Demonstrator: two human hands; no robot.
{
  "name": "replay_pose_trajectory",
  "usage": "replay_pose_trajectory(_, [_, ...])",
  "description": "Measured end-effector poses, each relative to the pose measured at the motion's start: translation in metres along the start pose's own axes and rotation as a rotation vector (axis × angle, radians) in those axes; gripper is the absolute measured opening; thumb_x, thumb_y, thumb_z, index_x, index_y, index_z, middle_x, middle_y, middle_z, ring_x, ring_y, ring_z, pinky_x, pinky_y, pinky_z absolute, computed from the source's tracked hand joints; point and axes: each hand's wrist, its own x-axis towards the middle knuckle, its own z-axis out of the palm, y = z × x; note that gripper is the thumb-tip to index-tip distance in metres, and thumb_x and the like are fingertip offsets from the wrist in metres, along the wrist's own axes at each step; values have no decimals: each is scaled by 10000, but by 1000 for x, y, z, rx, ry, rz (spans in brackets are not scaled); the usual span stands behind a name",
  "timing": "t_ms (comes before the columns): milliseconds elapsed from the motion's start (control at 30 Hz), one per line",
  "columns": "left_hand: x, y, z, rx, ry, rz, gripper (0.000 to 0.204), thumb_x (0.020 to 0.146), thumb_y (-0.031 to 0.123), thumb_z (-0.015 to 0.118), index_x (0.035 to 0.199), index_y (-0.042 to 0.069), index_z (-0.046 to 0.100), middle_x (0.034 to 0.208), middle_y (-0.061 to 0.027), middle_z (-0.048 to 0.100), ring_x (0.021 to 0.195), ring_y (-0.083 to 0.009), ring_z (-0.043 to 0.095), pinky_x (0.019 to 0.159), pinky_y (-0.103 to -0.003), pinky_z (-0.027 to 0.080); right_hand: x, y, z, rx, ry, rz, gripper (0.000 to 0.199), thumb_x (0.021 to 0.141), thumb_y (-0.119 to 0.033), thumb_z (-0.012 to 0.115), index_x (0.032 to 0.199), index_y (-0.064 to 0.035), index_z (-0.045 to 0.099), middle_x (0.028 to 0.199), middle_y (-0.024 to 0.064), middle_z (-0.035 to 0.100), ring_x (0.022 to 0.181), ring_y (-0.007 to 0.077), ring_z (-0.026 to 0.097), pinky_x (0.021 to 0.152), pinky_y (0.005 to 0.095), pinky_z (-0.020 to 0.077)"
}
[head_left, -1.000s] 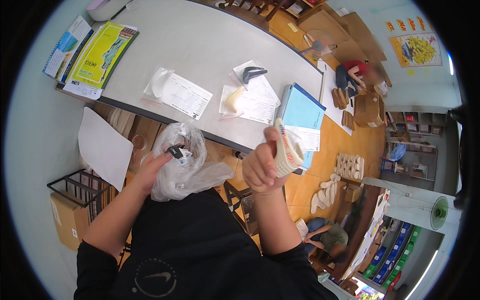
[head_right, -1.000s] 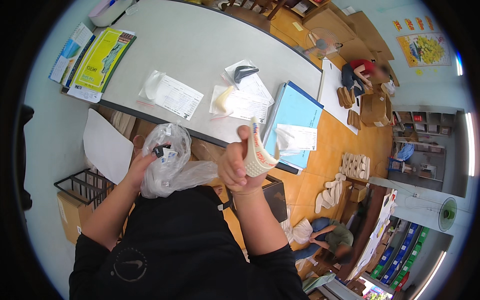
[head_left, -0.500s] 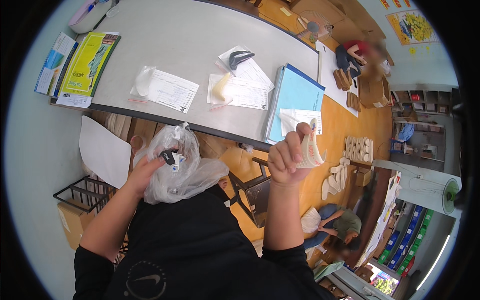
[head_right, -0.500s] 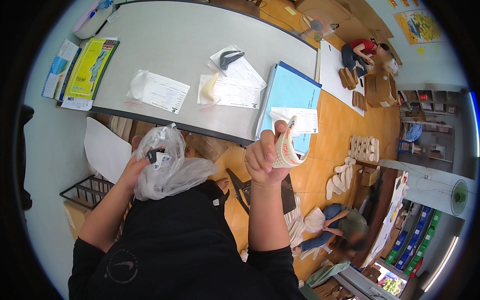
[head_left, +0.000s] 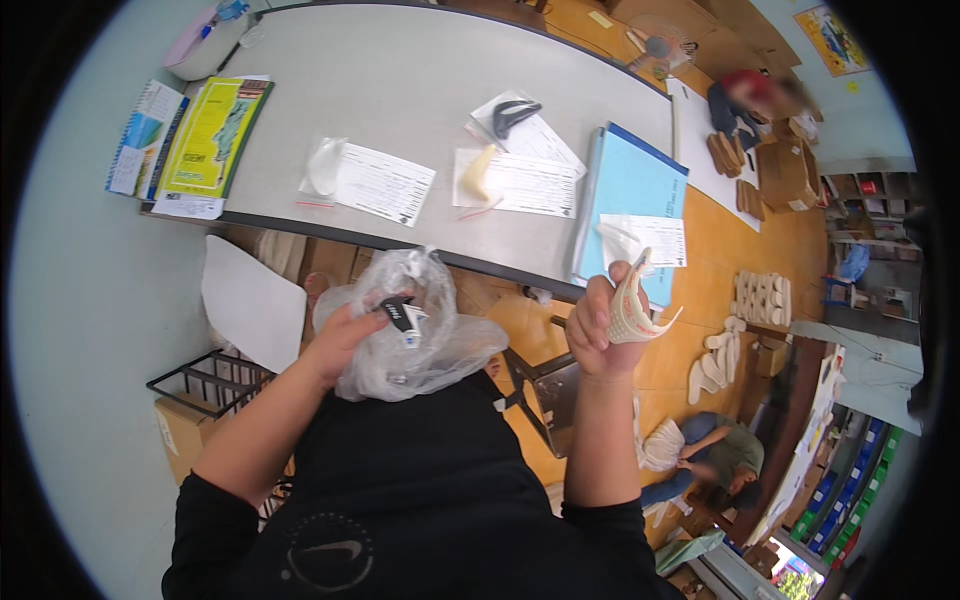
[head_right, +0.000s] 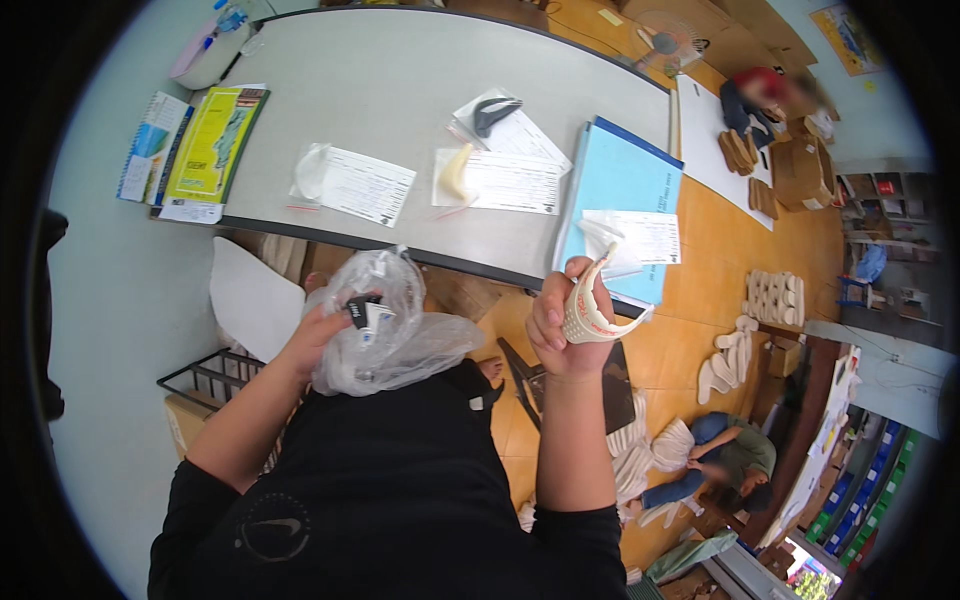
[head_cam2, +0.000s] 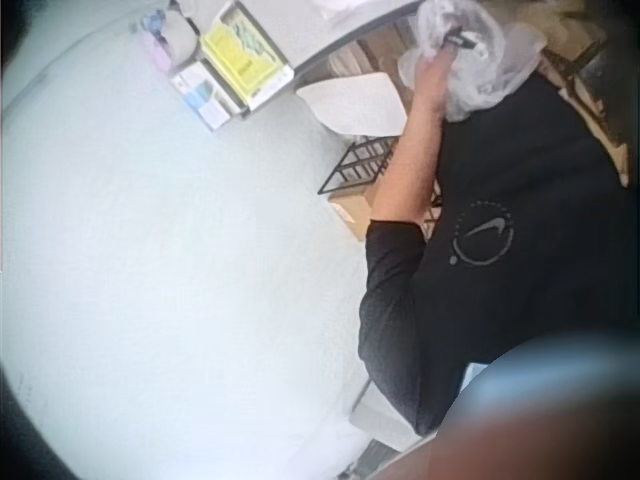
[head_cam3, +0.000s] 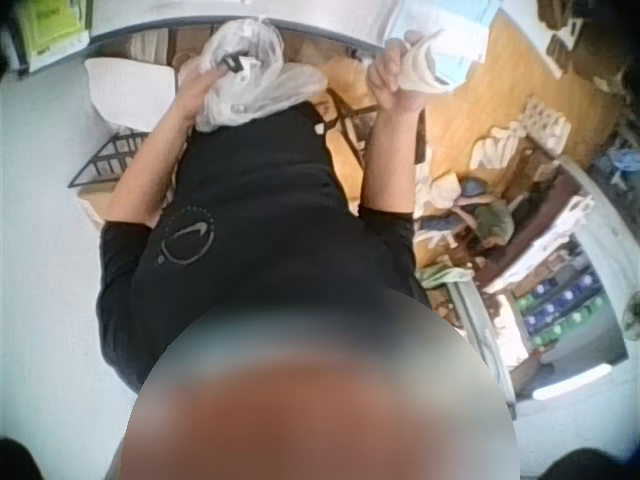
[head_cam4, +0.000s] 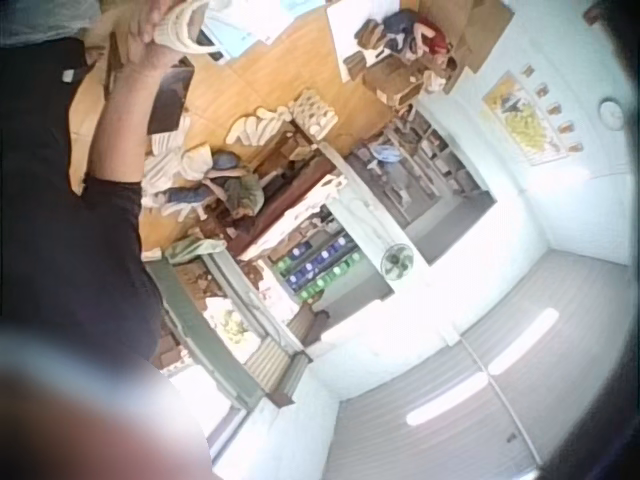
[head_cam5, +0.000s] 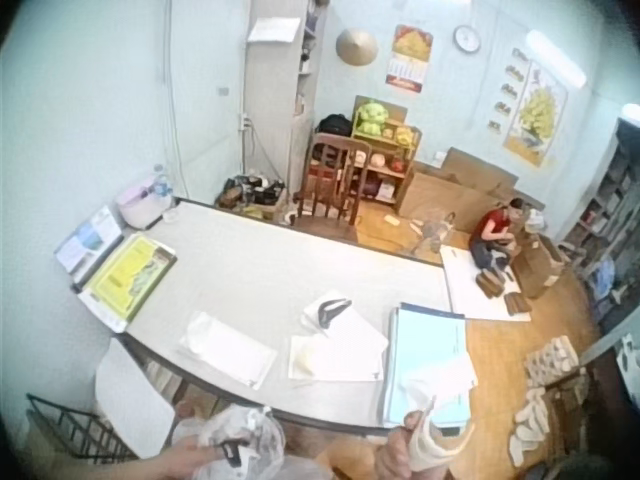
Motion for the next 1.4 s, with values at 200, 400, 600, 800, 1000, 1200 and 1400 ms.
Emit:
replay_pose_trajectory(200, [6, -4, -4, 45, -12, -54, 478, 918, 145, 574, 1360, -1, 464, 1267, -98, 570, 1145, -193, 563, 986, -341, 445, -9, 17, -9, -58, 161, 75, 317, 1034, -304, 344, 1091, -60, 538, 682, 108, 540, 375, 119, 376, 350, 240, 314])
replay_pose_trajectory(400, [11, -2, -2, 89, -68, -46, 440, 912, 141, 612, 1325, 18, 521, 1245, -53, 586, 1133, -156, 548, 996, -315, 411, -9, 22, -9, -135, 255, 89, 291, 1007, -296, 397, 1072, -58, 551, 692, 103, 547, 396, 121, 410, 350, 238, 320])
replay_pose_trajectory(600, [18, -2, -3, 177, -59, -36, 437, 908, 148, 614, 1317, 24, 520, 1218, -61, 599, 1100, -159, 575, 957, -315, 451, -5, 24, -5, -227, 303, 77, 259, 976, -280, 457, 1063, -54, 548, 713, 108, 562, 408, 142, 444, 354, 245, 340])
replay_pose_trajectory(800, [19, -5, -8, 79, -77, -60, 383, 923, 137, 590, 1284, 18, 546, 1169, -71, 621, 1040, -169, 617, 897, -333, 506, -8, 31, -2, -545, 561, 178, 243, 974, -291, 505, 1025, -60, 557, 662, 79, 562, 433, 150, 480, 362, 270, 364])
replay_pose_trajectory(1000, [29, -1, -2, 182, -41, -31, 426, 898, 154, 608, 1295, 15, 539, 1166, -78, 618, 1037, -178, 613, 876, -315, 500, -16, 37, -3, -550, 592, 240, 143, 961, -196, 530, 1001, -60, 552, 677, 84, 575, 454, 153, 507, 398, 255, 373])
replay_pose_trajectory(1200, [31, 2, 11, 198, -25, -53, 455, 867, 166, 625, 1288, 19, 540, 1151, -79, 618, 1023, -183, 618, 865, -317, 504, -26, 21, -18, -632, 679, 144, 156, 924, -192, 612, 983, -56, 564, 713, 73, 595, 536, 155, 564, 459, 272, 425])
replay_pose_trajectory(1400, [34, -3, 21, 209, -69, -68, 476, 867, 154, 599, 1310, 2, 517, 1191, -79, 598, 1075, -187, 586, 921, -320, 465, -38, -8, -37, -658, 758, 28, 190, 905, -223, 646, 958, -62, 559, 728, 60, 603, 552, 159, 588, 456, 265, 440])
